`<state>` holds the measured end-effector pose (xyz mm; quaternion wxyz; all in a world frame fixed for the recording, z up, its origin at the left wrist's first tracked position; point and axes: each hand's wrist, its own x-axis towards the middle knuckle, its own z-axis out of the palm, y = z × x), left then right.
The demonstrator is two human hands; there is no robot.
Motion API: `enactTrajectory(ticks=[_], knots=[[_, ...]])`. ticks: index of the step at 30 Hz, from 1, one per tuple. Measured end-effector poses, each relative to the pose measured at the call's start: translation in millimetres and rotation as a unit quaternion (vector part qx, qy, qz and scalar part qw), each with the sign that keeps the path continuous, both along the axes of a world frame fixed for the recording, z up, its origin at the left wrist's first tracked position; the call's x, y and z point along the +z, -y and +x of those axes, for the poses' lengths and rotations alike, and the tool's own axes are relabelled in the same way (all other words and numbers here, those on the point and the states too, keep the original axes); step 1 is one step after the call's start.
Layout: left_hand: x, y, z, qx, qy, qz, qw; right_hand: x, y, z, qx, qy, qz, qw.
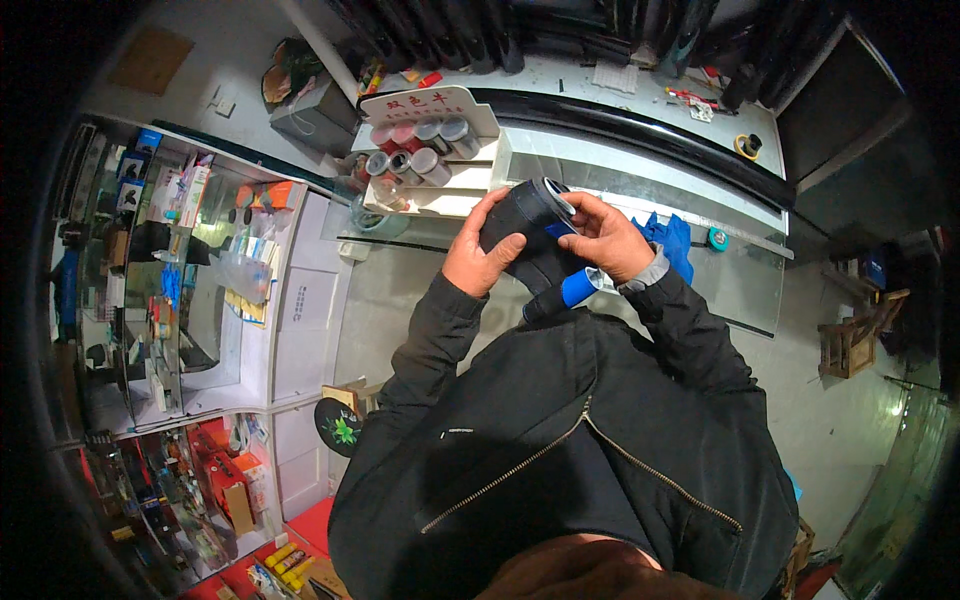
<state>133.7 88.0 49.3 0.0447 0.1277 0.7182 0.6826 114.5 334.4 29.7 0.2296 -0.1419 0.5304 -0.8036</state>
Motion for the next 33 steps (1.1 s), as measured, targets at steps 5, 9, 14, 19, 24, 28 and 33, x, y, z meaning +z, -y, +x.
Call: enactTrajectory(ticks=[5,9,14,19,24,28,33], knots=[[8,1,3,-0.036,0.068,-0.015,0.997,2,5,4,-0.007,-0.093,0.000,0.996],[5,3,4,-0.043,0.049,-0.032,0.997,6,4,9,-0.014,-0.121,-0.003,0.993],[7,0,3,0.003,0.012,-0.121,0.993,7,8,12,-0.049,-0.104,0.014,0.993],[15,-3,6,0.027,-0.012,-0.200,0.979,9,11,8,-0.144,-0.276,0.172,0.935],[12,3,3,0.007,0.000,-0.259,0.966,15,-4,6,-0.160,-0.371,0.328,0.854],[6,9,0,-0.078,0.097,-0.197,0.972,16,-2,3,-0.087,-0.137,0.185,0.969],[-3,9,-1,-0.159,0.113,-0.089,0.977,13,-6,3,-0.029,0.044,0.008,0.999]])
